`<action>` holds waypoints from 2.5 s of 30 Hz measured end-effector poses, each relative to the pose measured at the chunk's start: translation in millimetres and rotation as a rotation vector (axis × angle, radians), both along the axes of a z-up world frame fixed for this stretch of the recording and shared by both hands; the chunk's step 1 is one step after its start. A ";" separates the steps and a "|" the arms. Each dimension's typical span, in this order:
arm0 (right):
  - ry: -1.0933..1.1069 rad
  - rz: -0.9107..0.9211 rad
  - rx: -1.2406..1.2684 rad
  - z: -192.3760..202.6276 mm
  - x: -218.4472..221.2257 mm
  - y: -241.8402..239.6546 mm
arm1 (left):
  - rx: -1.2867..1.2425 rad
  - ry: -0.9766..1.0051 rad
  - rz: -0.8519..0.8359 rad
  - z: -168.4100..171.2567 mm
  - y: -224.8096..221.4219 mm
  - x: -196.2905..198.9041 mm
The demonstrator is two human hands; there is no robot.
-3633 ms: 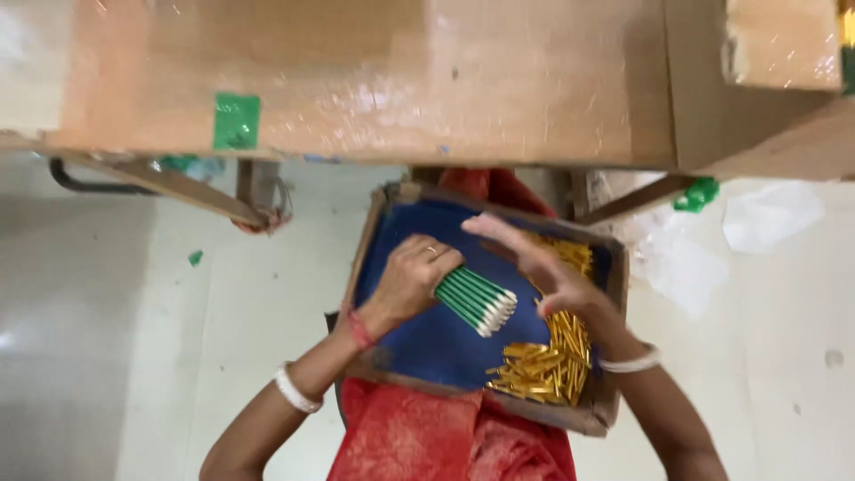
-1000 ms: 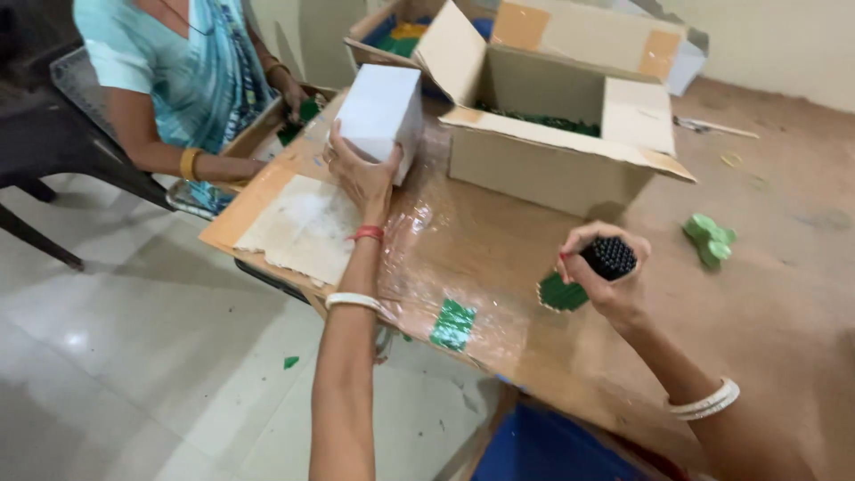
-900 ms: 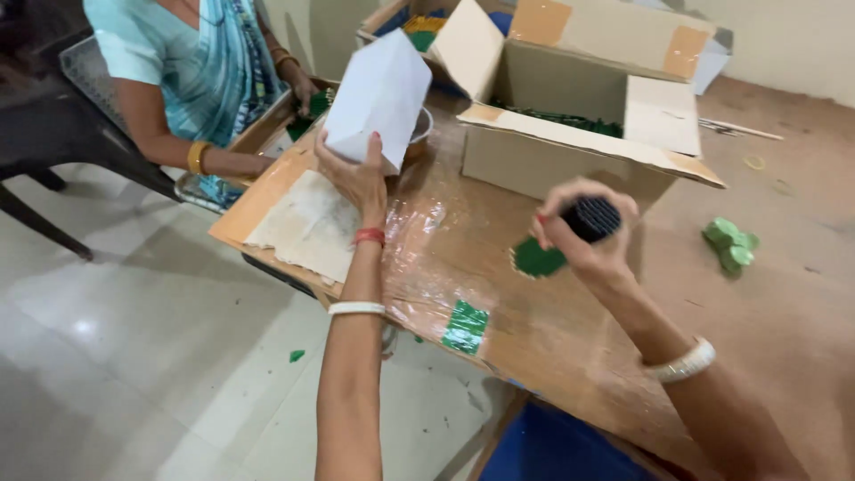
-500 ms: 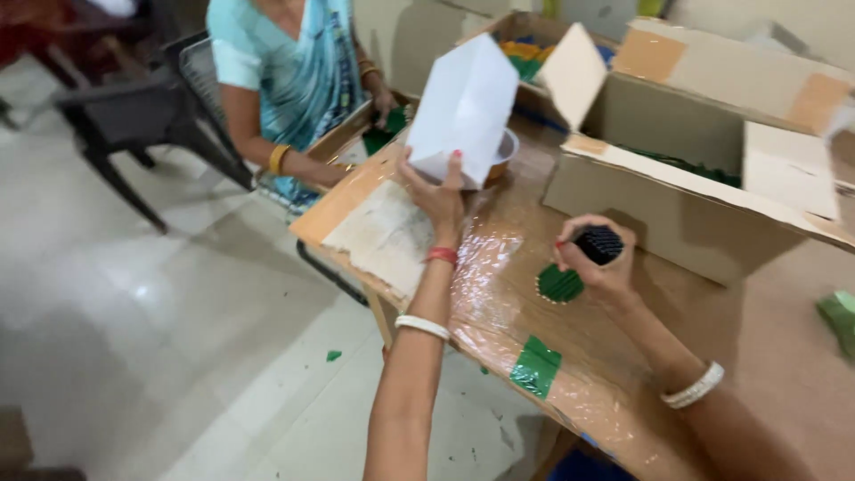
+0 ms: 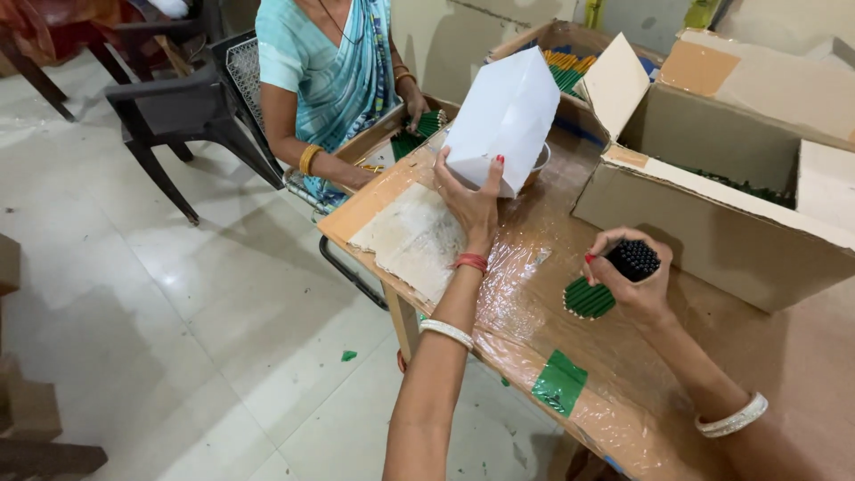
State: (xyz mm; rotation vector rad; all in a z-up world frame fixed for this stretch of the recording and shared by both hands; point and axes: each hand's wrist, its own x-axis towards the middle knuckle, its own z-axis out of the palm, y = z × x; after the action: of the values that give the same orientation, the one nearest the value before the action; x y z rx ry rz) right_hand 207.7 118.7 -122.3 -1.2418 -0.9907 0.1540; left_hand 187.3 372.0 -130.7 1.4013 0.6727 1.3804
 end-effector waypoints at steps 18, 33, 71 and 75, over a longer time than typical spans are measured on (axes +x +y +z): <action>0.031 -0.030 0.011 -2.1 4.0 6.6 | 0.294 0.074 0.170 2.0 3.8 6.9; -0.006 -0.044 0.008 5.9 -2.9 -1.7 | 0.415 0.224 -0.063 83.4 -107.5 -131.2; 0.014 0.024 0.006 3.5 -1.2 1.0 | 0.653 0.242 -0.092 131.0 -111.8 -138.9; 0.030 -0.004 0.019 5.9 -4.7 -0.1 | 0.605 0.504 0.014 94.0 -46.6 -22.5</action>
State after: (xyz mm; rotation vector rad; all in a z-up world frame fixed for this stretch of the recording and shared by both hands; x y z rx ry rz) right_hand 203.0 118.6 -116.3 -1.2213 -0.9617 0.1594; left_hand 164.8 325.4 -36.7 2.2757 0.5993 1.3014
